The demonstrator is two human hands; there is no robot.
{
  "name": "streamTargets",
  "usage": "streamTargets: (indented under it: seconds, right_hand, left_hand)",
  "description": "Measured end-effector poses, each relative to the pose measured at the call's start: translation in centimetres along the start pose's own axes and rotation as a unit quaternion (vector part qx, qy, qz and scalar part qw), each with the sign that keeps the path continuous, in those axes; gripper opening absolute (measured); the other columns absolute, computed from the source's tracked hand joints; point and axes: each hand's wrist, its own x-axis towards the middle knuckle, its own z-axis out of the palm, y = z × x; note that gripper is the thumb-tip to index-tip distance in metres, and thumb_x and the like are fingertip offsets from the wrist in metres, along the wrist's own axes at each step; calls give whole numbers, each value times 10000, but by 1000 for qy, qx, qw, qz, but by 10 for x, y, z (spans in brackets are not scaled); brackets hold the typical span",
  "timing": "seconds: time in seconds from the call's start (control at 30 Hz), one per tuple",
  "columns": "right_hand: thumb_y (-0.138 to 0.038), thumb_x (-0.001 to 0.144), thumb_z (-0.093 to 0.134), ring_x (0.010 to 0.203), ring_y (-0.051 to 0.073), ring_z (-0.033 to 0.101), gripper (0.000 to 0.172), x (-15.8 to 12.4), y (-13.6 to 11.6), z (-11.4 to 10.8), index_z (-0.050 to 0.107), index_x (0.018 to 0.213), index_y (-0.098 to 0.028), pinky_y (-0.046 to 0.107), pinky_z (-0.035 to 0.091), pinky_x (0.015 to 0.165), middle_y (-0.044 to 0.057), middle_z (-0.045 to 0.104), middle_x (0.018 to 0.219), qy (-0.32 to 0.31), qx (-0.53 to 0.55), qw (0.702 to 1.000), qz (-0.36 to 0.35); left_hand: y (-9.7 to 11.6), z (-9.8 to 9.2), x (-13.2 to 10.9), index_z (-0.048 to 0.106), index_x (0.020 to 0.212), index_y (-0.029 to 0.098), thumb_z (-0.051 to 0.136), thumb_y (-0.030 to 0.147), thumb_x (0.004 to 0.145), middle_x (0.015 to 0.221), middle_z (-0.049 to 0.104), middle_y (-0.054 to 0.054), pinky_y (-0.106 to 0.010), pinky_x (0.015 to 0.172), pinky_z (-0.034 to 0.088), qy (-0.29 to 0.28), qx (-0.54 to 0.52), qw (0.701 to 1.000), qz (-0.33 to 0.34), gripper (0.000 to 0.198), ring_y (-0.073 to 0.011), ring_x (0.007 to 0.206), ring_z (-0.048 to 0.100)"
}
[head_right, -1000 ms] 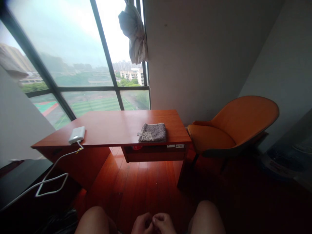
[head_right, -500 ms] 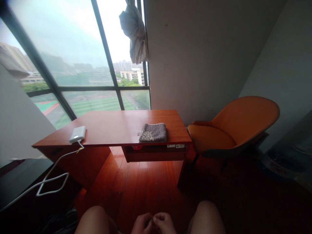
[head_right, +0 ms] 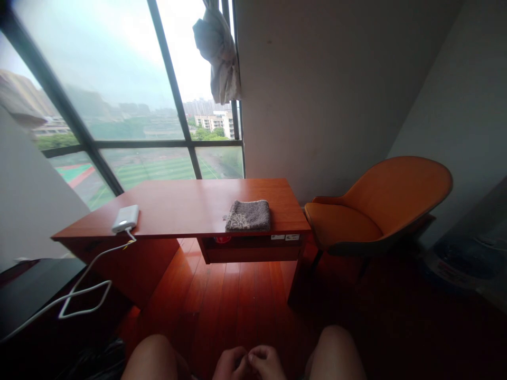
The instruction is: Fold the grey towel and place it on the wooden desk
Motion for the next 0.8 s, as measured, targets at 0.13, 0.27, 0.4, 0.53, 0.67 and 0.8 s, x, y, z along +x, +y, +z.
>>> streamTargets:
  seconds: [0.13,0.27,0.4,0.53,0.67,0.8]
  right_hand:
    - [-594,416,789,496,117,491,474,2,3,-1,672,615,-179,274,301,515,-19,582,516,0,-6,1000,2]
    - [-618,408,779,500,116,484,496,4,6,-1,664,607,-179,275,309,520,-17,585,523,-4,1,1000,-3]
    - [-648,400,765,495,117,481,525,2,3,-1,659,605,-176,280,326,523,-13,582,518,-12,-2,1000,-6]
    - [-653,436,750,519,137,523,510,-1,0,0,670,619,-184,298,373,557,-6,610,536,-18,-21,999,-17]
    - [-631,440,758,529,131,516,496,-2,-1,1,673,624,-179,282,334,543,-1,620,555,-14,-6,1000,-12]
    - [-606,416,779,501,119,489,486,-2,-3,2,676,606,-171,276,296,528,-6,598,526,-5,5,1000,-4]
  left_hand:
    - [0,-1,0,606,619,168,451,359,817,596,543,13,-231,584,332,-6,-19,1000,9,316,-146,643,504]
    - [1,-2,1,566,616,176,452,368,818,608,518,17,-229,584,336,-13,-48,999,11,301,-143,646,495]
    - [1,0,3,506,585,192,427,350,827,589,472,27,-228,572,324,-5,-38,999,3,299,-137,631,467]
    - [0,0,4,453,555,197,437,328,810,563,397,42,-230,546,288,-5,-32,999,5,287,-124,597,413]
    - [1,-1,3,475,565,187,433,342,813,573,401,40,-240,554,283,-10,-53,998,14,295,-123,599,407]
    - [0,0,3,528,570,179,453,400,815,567,450,30,-233,558,300,-8,-58,998,9,338,-129,605,423]
